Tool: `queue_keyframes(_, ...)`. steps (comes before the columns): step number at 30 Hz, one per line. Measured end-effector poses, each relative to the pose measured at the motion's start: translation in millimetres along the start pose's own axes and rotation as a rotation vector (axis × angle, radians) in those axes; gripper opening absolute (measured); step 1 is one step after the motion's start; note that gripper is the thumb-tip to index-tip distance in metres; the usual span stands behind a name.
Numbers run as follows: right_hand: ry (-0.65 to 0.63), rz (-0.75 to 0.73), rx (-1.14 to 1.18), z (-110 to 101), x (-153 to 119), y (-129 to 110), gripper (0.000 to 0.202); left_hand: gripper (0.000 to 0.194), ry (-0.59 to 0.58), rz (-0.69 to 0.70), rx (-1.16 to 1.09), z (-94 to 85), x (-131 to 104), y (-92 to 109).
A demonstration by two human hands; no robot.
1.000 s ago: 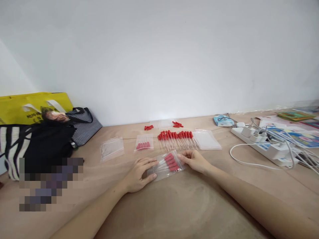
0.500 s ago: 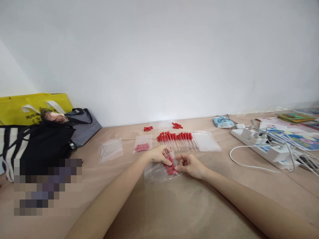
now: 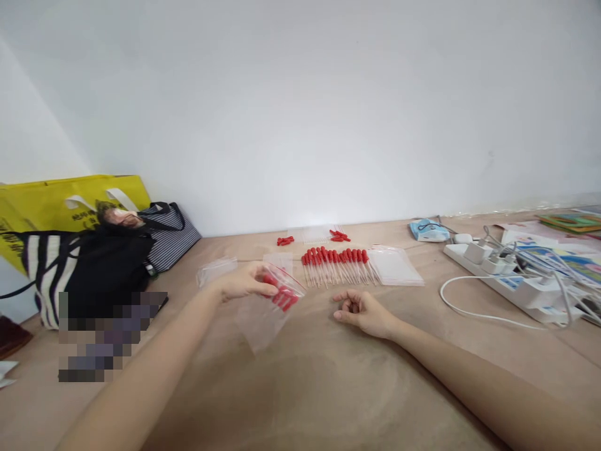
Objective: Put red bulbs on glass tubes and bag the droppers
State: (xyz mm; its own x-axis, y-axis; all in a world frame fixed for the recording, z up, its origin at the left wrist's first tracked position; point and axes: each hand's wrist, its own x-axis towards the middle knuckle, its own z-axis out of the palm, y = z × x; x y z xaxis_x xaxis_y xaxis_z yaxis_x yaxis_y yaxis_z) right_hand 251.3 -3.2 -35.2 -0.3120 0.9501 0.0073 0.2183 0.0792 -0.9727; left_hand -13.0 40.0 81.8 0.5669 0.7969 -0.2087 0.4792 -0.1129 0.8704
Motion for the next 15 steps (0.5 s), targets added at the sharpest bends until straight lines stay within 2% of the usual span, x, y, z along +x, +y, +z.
queue_keyframes(3, -0.007, 0.001, -0.007, 0, 0, -1, 0.042, 0.035, 0.107, 0.071, 0.096, -31.1, -22, 8)
queue_keyframes(5, -0.016, 0.001, -0.014, 0, 0, -1, 0.041, 0.032, 0.275, 0.119, 0.183, -46.9, -26, 6)
queue_keyframes(8, -0.028, 0.002, -0.018, -1, 0, -2, 0.040, 0.026, 0.579, 0.242, 0.308, -60.5, -16, -11)
queue_keyframes(11, -0.030, 0.002, -0.008, -1, -1, -2, 0.041, 0.016, 0.847, 0.402, 0.467, -63.0, 6, -40)
queue_keyframes(15, -0.032, -0.007, -0.011, -1, -1, -1, 0.041, 0.013, 0.840, 0.379, 0.485, -55.8, 29, -78)
